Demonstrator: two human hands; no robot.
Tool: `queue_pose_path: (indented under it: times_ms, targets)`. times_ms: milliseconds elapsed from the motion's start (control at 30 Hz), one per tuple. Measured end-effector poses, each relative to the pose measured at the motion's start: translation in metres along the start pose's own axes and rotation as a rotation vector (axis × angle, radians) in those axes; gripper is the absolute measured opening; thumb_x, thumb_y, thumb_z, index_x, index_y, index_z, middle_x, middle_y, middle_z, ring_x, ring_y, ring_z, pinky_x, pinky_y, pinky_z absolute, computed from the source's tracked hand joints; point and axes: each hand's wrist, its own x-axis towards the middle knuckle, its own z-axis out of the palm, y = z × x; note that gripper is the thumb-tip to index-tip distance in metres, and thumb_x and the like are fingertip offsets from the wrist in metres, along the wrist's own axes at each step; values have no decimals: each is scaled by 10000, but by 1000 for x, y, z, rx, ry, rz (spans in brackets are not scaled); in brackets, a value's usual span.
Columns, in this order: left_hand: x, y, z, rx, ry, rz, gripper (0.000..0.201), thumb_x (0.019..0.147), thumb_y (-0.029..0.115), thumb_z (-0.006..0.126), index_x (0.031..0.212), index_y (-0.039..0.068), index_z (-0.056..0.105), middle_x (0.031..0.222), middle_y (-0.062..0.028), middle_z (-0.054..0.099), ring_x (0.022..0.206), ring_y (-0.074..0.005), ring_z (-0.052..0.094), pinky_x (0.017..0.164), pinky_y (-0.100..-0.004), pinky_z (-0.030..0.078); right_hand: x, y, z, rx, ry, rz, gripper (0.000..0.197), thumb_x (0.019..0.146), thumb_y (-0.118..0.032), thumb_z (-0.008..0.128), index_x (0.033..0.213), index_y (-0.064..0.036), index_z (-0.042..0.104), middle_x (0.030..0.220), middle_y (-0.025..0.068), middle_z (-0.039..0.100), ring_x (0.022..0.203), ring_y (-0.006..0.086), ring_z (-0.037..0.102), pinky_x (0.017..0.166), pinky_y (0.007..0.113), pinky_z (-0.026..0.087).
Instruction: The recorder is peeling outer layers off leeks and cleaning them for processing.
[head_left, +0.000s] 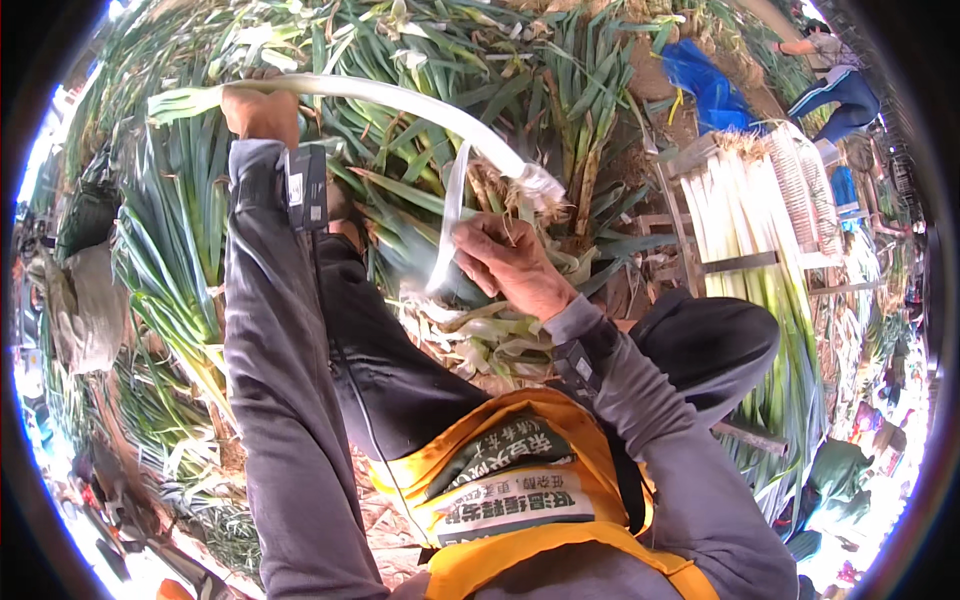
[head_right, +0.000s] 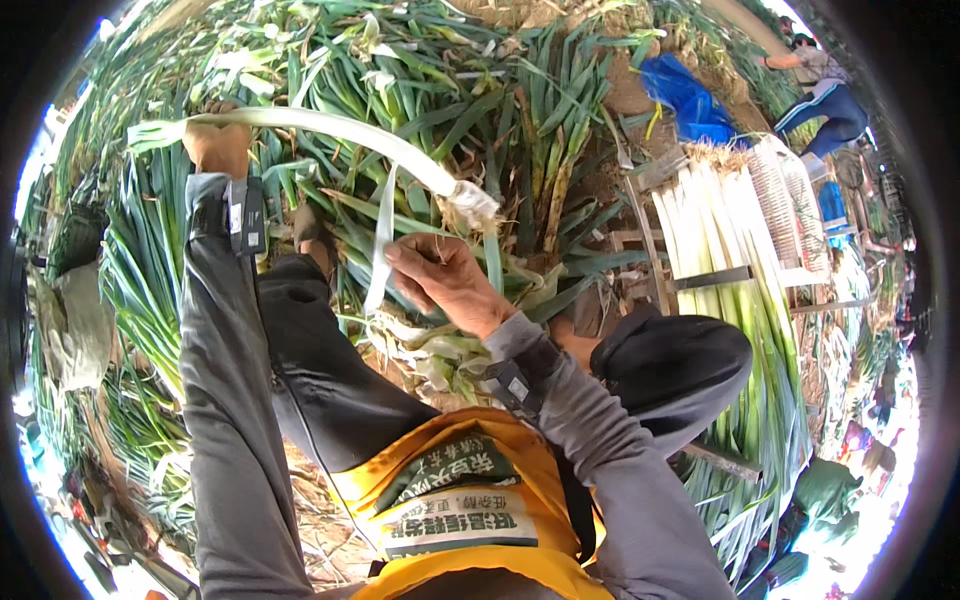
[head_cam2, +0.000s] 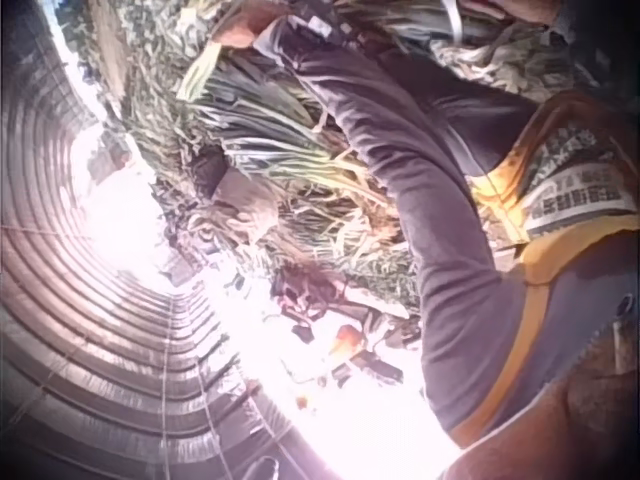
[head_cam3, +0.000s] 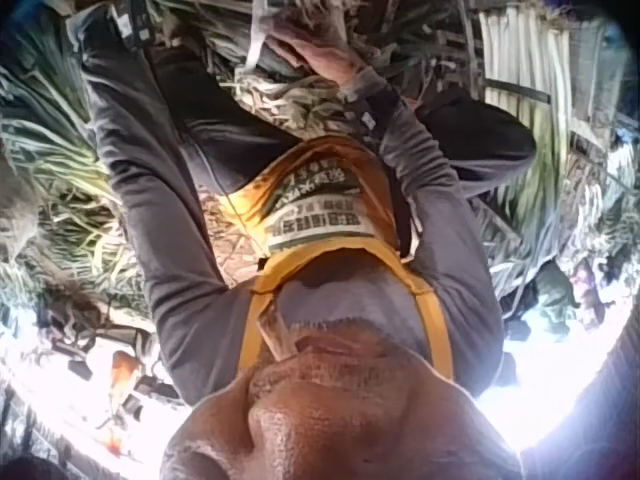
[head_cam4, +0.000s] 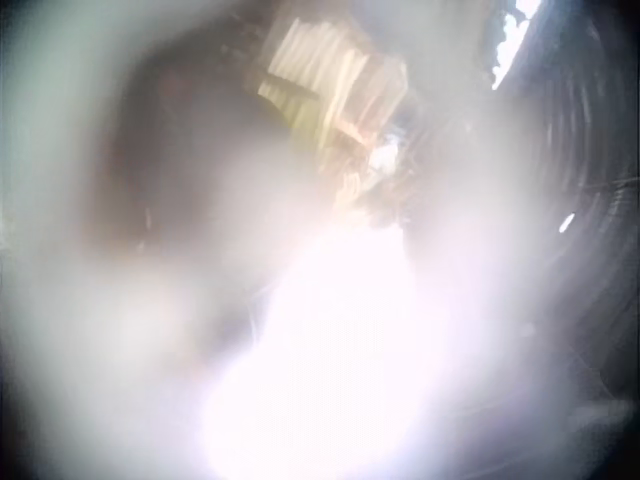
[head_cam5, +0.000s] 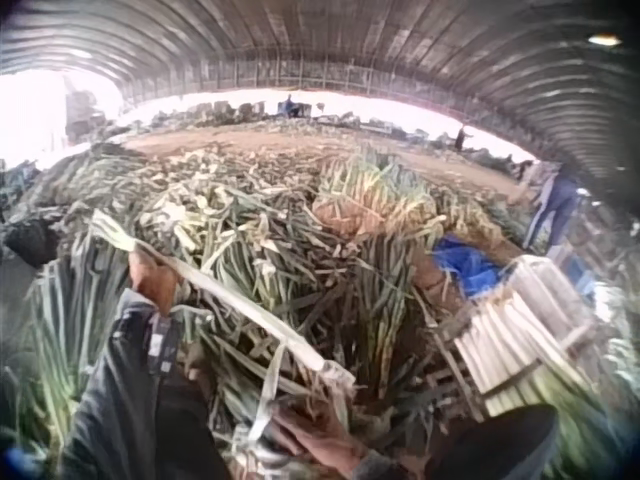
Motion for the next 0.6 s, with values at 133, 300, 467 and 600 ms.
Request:
queue_pose_path:
  times_ms: [133,300,467,600]
  targets:
    - [15,19,-11,-1329,303,-663,242,939,180,528,981,-55,568,945,-141,615,754,-235,581,693,-338,516,-17,11,-20,-445,-49,232,222,987,-245,575,948,-41,653,661,52,602,495,124,549,424,289,414]
    - [10,54,-7,-1312,309,-544,314,1000,240,435,968,-49,555,869,-121,594,664,-210,542,638,-363,521,-81,89,-94,-1384,-347,61,218,928,-259,626,975,-50,666,768,131,653,638,271,632,565,408,484]
    - [-2,61,-10,-1087,267,-484,332,1007,283,425,890,-10,530,800,-68,553,629,-189,497,605,-337,476,-59,28,-69,-1249,135,-142,253,897,-269,676,1013,-48,636,864,153,639,755,309,658,628,422,500]
    - [11,43,-13,-1319,192,-589,359,1021,327,398,815,46,484,731,-18,458,639,-177,429,651,-315,450,-14,-32,-36,-1194,350,-461,269,908,-214,667,1092,-41,573,900,135,613,682,304,637,605,393,500]
